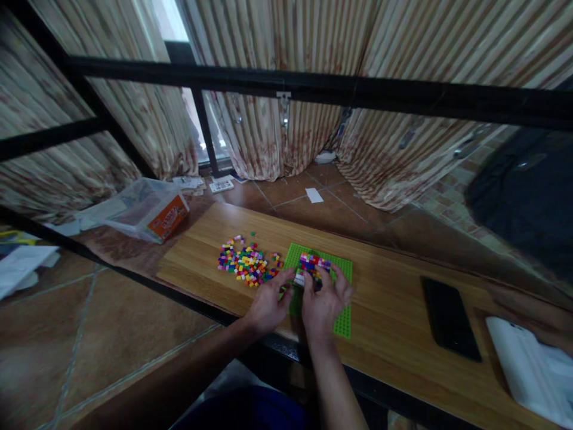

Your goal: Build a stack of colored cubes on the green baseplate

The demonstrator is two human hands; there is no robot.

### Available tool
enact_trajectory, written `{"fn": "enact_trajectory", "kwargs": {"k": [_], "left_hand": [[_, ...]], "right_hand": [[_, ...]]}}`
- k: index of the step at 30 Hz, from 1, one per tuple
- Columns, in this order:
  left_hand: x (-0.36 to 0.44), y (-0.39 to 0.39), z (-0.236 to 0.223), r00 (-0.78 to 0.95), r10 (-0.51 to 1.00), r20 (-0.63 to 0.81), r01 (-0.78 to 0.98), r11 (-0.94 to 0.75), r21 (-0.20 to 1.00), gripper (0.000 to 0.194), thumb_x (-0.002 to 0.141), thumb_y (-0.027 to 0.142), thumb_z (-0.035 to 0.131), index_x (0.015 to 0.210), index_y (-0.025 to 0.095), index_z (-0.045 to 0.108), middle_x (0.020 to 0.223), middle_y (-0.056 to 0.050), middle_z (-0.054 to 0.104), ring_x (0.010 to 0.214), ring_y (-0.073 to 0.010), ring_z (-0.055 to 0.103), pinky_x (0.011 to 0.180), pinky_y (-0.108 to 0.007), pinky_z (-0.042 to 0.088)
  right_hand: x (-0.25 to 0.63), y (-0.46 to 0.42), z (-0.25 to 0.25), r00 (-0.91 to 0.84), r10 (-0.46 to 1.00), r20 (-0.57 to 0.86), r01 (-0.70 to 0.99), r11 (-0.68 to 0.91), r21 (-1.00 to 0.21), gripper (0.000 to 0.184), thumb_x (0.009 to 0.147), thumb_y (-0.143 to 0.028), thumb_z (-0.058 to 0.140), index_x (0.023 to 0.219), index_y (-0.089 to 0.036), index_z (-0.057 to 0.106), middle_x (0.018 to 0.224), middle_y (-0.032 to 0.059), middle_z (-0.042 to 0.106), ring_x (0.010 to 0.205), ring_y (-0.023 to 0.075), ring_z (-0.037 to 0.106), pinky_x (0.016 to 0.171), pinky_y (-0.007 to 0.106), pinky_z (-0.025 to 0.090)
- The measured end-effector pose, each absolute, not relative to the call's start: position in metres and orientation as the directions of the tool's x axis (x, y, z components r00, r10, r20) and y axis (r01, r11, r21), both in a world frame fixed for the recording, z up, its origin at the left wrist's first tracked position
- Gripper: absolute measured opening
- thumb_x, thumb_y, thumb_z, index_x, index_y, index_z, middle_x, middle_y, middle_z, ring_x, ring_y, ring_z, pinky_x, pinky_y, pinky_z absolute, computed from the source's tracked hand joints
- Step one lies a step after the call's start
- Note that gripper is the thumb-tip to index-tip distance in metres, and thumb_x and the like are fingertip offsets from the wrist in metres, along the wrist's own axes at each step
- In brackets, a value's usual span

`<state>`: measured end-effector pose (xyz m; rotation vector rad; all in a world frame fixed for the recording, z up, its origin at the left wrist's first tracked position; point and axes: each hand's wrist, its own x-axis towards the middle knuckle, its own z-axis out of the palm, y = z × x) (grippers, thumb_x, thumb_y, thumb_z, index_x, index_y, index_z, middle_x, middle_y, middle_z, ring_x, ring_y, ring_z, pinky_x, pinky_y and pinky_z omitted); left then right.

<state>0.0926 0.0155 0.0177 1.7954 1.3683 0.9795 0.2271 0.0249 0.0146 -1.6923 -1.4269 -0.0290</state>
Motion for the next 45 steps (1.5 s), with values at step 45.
{"fn": "enact_trajectory", "kwargs": {"k": [45], "left_hand": [[0.006,0.098,0.037,0.247,0.966,0.071,0.947,-0.256,0.194,0.023,0.089,0.023,0.053,0.098,0.018,0.073,0.111,-0.011,0.068,0.110,-0.0280,0.055,0.100,-0.046,0.041]], "right_hand": [[0.259,-0.014,-0.005,0.482,0.829,0.285,0.493,0.013,-0.870,0.045,0.082,-0.056,0.058,0.095,-0.016,0.073,0.112,0.0147,0.067,0.104,0.0278,0.062,0.097,0.046,0.045]]}}
